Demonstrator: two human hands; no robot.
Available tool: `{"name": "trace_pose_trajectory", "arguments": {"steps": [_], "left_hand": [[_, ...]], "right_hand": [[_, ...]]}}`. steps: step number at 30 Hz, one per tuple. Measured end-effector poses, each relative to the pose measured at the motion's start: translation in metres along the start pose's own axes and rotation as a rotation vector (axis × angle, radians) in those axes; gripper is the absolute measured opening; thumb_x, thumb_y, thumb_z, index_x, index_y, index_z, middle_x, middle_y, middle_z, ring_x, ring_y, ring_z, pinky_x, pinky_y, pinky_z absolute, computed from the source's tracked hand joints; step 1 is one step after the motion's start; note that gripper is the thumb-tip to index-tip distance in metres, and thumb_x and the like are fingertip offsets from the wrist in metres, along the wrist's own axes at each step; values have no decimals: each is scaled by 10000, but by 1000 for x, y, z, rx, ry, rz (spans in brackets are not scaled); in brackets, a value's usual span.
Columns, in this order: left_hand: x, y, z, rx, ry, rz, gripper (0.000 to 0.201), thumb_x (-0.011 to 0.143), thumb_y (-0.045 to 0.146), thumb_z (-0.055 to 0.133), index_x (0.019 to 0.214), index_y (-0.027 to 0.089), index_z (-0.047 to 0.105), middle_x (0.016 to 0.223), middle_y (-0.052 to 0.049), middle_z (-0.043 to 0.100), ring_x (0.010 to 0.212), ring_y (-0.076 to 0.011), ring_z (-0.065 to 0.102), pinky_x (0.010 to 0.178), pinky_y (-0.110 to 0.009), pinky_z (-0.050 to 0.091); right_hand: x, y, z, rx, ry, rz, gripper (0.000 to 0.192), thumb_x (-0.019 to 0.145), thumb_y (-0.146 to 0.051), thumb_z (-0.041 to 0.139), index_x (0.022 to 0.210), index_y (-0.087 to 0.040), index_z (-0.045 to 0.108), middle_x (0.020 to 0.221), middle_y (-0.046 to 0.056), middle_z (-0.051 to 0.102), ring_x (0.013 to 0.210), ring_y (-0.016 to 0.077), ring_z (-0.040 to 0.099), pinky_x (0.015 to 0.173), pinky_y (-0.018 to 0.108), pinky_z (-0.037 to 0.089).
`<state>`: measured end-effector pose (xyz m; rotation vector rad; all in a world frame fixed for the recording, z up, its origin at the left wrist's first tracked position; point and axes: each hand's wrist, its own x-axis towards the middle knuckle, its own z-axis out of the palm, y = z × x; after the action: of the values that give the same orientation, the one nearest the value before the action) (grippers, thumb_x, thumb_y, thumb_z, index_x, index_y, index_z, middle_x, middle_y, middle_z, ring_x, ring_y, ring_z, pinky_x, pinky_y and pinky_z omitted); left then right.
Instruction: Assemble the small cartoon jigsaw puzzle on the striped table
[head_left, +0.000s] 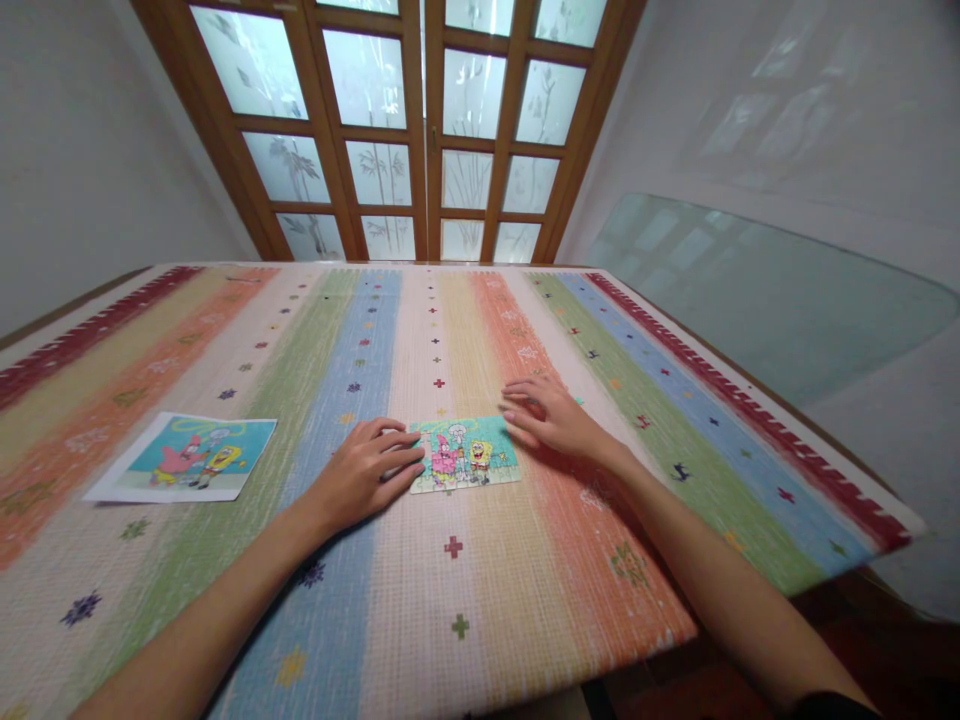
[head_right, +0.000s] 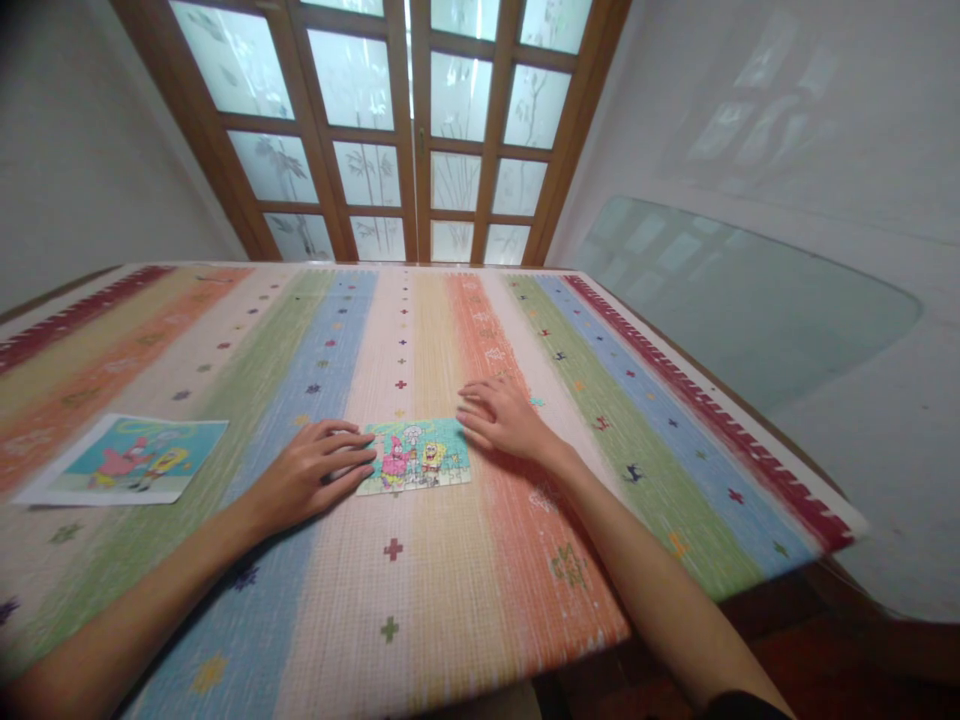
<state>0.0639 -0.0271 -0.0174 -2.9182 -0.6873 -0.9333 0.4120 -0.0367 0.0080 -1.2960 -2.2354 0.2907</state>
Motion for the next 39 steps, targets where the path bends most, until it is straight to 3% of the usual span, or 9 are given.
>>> {"name": "trace_pose_trajectory", "arguments": {"steps": [2, 8, 16, 22, 29, 34, 39], "left_hand": [[0, 0, 0, 18, -6, 12, 184, 1033, 286, 584, 1084, 239, 755, 1119, -52, 770, 1102, -277, 637, 900, -466, 525], [-1, 0, -1, 35, -10, 23, 214, 1047, 306, 558, 1102, 233, 751, 1138, -60, 764, 1099, -277, 635, 896, -461, 523], [-2, 0, 0, -11, -28, -15, 180, 1030, 305, 586, 1139, 240, 714, 1143, -60, 754, 1115, -277, 637, 932, -465, 519], [-4, 1, -2, -43, -70, -183, 446, 1023, 407, 579, 1417, 204, 528, 1196, -112, 703, 1097, -287, 646, 958, -459, 531], [-6, 1, -1, -52, -102, -208, 465, 1033, 415, 554, 1446, 215, 477, 1218, -113, 688, 1113, -295, 632, 971, -467, 522], [-6, 0, 1, -49, -97, -209, 454, 1029, 416, 558, 1433, 218, 496, 1218, -119, 676, 1093, -294, 635, 954, -458, 530], [-5, 0, 0, -45, -75, -183, 449, 1026, 404, 570, 1426, 212, 502, 1203, -120, 676, 1075, -292, 645, 939, -450, 535]], "right_hand": [[0, 15, -7, -65, 42, 73, 238, 957, -352, 631, 1124, -231, 748, 1185, 134, 725, 1119, 316, 629, 1014, 528, 457], [-6, 44, -18, -220, -50, 189, 260, 881, -309, 643, 1079, -209, 779, 1186, 143, 731, 1055, 320, 636, 974, 493, 442], [-8, 48, -13, -241, -32, 215, 197, 910, -296, 604, 976, -216, 772, 1066, 123, 726, 993, 287, 605, 924, 444, 431], [-6, 47, -14, -232, -24, 207, 183, 915, -321, 608, 894, -195, 739, 901, 106, 691, 880, 267, 586, 860, 421, 424], [-3, 39, -7, 0, 91, 287, 192, 857, -391, 685, 783, -216, 711, 796, 73, 689, 791, 236, 586, 740, 378, 441], [0, 32, 0, 264, 88, 392, 258, 811, -450, 684, 753, -199, 690, 680, 46, 662, 649, 198, 579, 637, 354, 443], [5, 19, 4, 506, 76, 426, 238, 776, -432, 711, 775, -195, 696, 819, 98, 748, 773, 228, 672, 742, 397, 518]]}}
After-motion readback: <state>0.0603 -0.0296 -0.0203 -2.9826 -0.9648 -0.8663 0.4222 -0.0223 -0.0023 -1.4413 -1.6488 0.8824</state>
